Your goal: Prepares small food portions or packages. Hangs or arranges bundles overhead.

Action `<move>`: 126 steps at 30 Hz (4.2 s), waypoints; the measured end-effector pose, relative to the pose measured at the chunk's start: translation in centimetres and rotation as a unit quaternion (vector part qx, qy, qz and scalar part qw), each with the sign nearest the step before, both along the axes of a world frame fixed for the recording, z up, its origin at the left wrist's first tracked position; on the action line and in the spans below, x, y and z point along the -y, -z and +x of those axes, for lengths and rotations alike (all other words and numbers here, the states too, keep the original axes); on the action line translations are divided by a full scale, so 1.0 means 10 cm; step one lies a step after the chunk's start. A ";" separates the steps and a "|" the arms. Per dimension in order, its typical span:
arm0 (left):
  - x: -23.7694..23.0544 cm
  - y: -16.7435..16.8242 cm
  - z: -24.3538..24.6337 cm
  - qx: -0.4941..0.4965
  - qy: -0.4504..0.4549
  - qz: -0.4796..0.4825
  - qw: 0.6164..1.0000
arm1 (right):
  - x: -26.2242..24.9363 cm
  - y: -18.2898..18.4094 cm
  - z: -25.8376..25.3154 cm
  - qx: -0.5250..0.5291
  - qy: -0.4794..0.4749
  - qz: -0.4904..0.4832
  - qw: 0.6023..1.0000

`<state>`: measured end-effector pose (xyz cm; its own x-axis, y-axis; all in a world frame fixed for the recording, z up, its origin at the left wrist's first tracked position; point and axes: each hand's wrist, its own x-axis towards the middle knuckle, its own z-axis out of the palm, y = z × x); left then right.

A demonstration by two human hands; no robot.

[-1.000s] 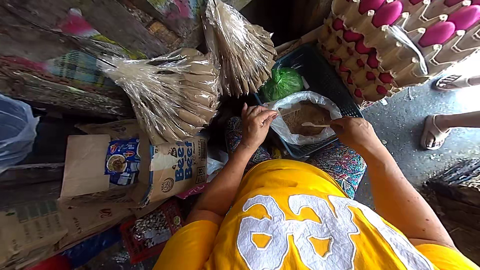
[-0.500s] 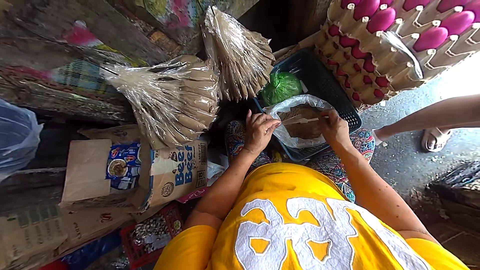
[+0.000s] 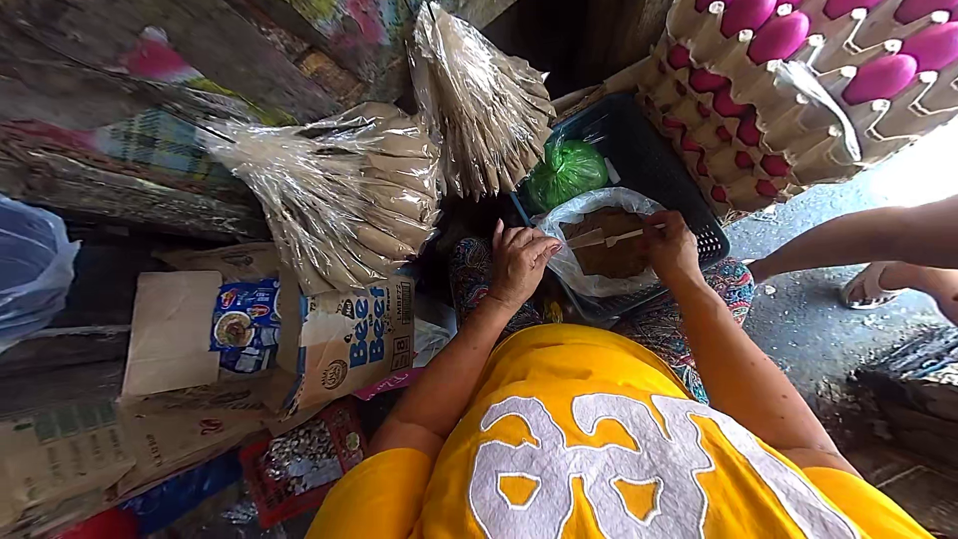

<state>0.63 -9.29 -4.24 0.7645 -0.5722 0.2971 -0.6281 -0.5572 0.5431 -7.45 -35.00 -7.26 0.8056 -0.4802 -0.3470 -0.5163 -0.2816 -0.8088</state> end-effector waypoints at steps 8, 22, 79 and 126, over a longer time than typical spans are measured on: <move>0.06 -0.03 -0.02 0.015 -0.013 0.004 1.000 | 0.12 -0.05 -0.06 -0.014 0.025 0.058 0.998; 0.07 0.01 0.01 0.013 0.003 -0.006 1.000 | 0.36 -0.41 -0.25 0.081 0.049 0.187 0.978; 0.17 -0.02 -0.15 -0.051 0.007 -0.147 0.988 | -0.36 -1.65 -0.33 0.254 -0.237 -0.297 0.889; 0.16 -0.08 -0.14 -0.174 0.055 -0.138 0.974 | 0.40 -0.81 -0.32 0.161 0.023 0.183 0.970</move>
